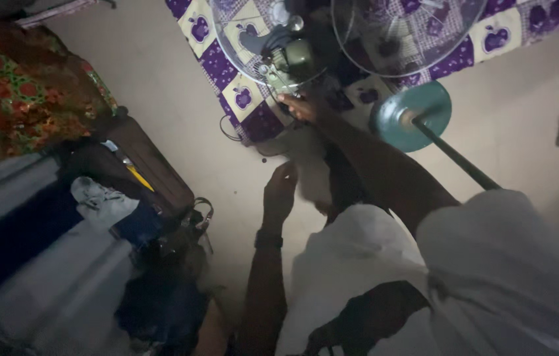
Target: The person uses a screwdriver to repeatedly tighten a screw on the base of a standing fan. They then pick up the fan motor housing and rotate it to inspect the exterior.
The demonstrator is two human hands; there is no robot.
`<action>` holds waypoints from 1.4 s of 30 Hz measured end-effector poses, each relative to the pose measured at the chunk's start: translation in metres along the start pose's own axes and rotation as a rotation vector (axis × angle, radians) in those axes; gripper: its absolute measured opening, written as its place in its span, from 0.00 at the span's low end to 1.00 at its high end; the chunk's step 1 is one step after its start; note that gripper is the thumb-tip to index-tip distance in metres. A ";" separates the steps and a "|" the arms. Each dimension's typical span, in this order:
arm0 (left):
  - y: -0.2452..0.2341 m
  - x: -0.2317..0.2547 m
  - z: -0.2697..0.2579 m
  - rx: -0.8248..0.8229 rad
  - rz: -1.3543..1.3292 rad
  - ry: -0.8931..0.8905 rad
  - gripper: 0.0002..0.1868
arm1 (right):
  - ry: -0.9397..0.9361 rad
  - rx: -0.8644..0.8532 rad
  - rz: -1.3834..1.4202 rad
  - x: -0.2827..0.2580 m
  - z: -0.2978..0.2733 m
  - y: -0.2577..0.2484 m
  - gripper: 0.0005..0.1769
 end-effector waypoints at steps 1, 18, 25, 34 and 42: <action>-0.001 -0.003 0.001 0.021 0.022 0.008 0.22 | 0.006 0.022 -0.136 -0.003 0.009 -0.003 0.15; 0.000 -0.037 0.022 0.020 0.035 -0.087 0.18 | -0.009 0.123 -0.898 0.028 0.118 -0.031 0.25; -0.036 -0.001 0.080 0.039 0.021 -0.081 0.20 | 0.049 0.123 -1.088 0.048 0.153 -0.034 0.25; -0.018 -0.012 0.082 0.035 -0.025 0.088 0.26 | 0.012 -0.191 -0.730 0.063 0.162 -0.061 0.11; 0.012 -0.090 0.021 -0.036 -0.396 -0.026 0.22 | 0.061 -0.160 -1.306 0.040 0.105 -0.062 0.13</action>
Point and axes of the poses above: each hand's wrist, its own z-axis towards the middle knuckle, its own y-axis out of the palm, x = y × z, the point moved 5 cm from there along z, towards the middle knuckle, and after that the axes turned 14 degrees about -x, right-handed, at the moved point
